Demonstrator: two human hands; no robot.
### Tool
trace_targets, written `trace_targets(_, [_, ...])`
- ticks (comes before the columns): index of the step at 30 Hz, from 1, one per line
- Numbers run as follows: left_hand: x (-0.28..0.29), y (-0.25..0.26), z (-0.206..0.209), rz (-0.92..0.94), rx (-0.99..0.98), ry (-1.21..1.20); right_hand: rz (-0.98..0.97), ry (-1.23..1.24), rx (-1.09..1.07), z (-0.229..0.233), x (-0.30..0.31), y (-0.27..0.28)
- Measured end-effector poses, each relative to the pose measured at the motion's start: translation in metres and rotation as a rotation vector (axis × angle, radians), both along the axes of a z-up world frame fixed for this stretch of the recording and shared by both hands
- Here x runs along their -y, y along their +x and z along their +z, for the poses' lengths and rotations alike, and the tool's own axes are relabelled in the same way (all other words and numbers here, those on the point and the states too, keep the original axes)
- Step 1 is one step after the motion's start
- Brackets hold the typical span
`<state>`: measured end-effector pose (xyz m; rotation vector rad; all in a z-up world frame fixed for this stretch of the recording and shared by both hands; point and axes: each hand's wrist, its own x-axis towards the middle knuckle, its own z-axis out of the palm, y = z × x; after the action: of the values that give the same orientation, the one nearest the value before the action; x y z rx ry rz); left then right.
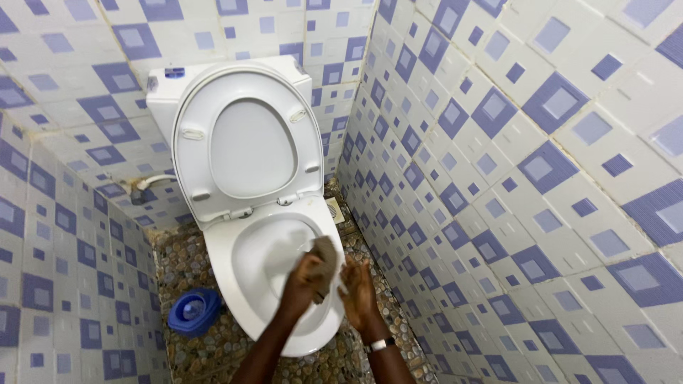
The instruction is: The person scrubs the inside of a toilet bowl using a brush, wipes a wall-mounted faucet and the surrounding tile with a cloth, and then wipes the exterior rim of the toilet bowl with the same cloth.
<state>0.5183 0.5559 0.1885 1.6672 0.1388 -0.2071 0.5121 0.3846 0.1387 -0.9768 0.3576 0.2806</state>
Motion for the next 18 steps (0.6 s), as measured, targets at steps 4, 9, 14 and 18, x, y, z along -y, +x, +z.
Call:
trace_targets(4, [0.033, -0.029, 0.006, -0.424, 0.192, 0.403, 0.068, 0.725, 0.416, -0.066, 0.003, 0.013])
trace_targets(9, [0.037, -0.065, 0.022, -0.527, 0.381, 0.352, 0.070, 0.568, 0.006, -0.087, 0.027, -0.002])
trace_targets(14, [0.024, -0.083, 0.012, -0.446, 0.275, 0.259, -0.244, 0.087, -0.130, -0.084, 0.026, -0.017])
trace_targets(18, [-0.014, -0.078, -0.016, -0.019, 0.193, 0.488, -0.364, 0.204, -0.300, -0.075, 0.044, -0.043])
